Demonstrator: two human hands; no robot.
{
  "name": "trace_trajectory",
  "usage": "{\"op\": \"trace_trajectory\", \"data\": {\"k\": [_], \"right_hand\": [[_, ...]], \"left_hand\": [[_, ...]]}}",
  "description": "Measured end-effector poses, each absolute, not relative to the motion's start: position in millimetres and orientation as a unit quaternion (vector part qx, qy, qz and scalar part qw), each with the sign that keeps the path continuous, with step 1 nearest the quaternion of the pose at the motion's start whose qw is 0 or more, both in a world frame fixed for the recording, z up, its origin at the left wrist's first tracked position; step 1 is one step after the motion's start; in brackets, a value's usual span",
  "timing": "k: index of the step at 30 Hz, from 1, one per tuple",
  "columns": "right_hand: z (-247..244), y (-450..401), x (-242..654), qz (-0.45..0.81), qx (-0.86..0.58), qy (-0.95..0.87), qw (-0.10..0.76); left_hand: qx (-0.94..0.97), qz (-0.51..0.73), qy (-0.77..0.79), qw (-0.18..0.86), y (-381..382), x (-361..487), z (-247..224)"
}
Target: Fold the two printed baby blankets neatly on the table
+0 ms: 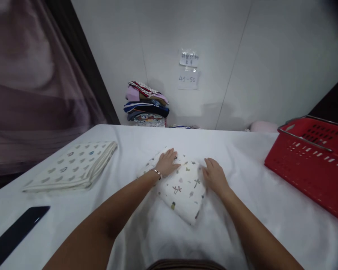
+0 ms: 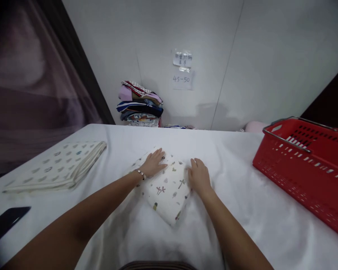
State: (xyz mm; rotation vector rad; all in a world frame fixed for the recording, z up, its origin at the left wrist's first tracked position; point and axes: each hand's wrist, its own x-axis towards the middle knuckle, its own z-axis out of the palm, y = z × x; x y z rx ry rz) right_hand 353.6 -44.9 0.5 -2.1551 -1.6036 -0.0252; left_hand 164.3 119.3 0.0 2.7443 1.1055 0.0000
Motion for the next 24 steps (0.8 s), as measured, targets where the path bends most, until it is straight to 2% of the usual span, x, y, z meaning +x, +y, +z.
{"op": "trace_trajectory", "data": {"k": [3, 9, 15, 20, 24], "right_hand": [[5, -44, 327, -0.007, -0.712, -0.659, 0.242], [-28, -47, 287, 0.058, -0.731, -0.666, 0.140], [-34, -48, 286, 0.065, -0.744, -0.656, 0.104], [-29, -61, 285, 0.068, -0.737, -0.662, 0.116], [-29, -72, 284, 0.092, -0.722, -0.674, 0.128]], "left_hand": [[0.915, 0.017, 0.398, 0.062, 127, 151, 3], [0.898, -0.001, 0.433, 0.075, 141, 129, -21], [0.897, 0.010, 0.429, 0.102, 142, 130, -19], [0.902, 0.044, 0.417, 0.098, 118, 124, -5], [0.922, 0.046, 0.373, 0.095, 95, 115, -12]]}}
